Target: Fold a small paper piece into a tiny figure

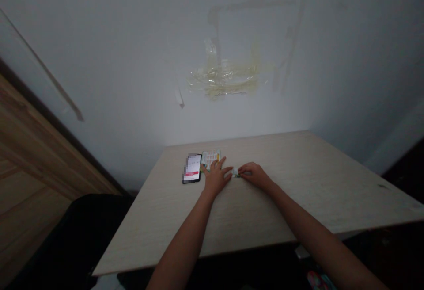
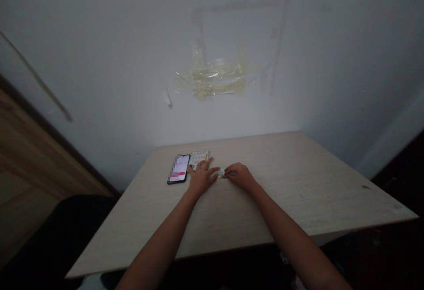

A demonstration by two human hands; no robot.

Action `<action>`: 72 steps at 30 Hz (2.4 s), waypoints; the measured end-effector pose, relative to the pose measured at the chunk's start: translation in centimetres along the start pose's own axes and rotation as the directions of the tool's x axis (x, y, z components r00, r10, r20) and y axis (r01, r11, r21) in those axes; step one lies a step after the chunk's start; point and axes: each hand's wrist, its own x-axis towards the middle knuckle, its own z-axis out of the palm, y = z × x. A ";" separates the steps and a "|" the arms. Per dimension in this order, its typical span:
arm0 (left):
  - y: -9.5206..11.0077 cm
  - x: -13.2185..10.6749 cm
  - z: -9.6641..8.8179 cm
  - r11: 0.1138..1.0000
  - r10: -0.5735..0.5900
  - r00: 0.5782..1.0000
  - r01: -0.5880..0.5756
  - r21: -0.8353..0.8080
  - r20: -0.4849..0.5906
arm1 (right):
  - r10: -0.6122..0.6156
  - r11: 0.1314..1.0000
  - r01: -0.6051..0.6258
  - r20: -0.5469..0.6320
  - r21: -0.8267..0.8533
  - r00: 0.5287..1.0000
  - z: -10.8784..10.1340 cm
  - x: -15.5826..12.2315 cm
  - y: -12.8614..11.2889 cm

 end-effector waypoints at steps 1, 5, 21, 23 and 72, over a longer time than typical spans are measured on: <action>0.0 0.1 0.0 1.000 0.002 1.000 -0.002 -0.008 -0.001 | 0.002 1.000 -0.002 -0.004 -0.001 1.000 0.0 0.0 0.0; -0.1 0.5 0.2 0.999 -0.031 0.999 0.030 -0.043 -0.010 | 0.003 1.000 -0.003 -0.013 0.016 1.000 0.0 -0.1 -0.1; -0.5 1.5 -0.5 0.998 -0.052 0.993 0.054 -0.016 0.105 | -0.015 0.999 0.015 0.003 0.032 1.000 -0.3 -0.1 0.0; -0.6 1.4 -0.7 0.999 -0.049 0.991 0.051 -0.014 0.124 | -0.016 0.999 0.016 0.006 0.036 1.000 -0.3 -0.1 0.0; 1.2 0.3 -0.1 0.994 -0.110 0.988 0.106 0.041 0.111 | 0.056 0.998 -0.056 -0.053 -0.005 0.997 -0.3 -0.3 1.2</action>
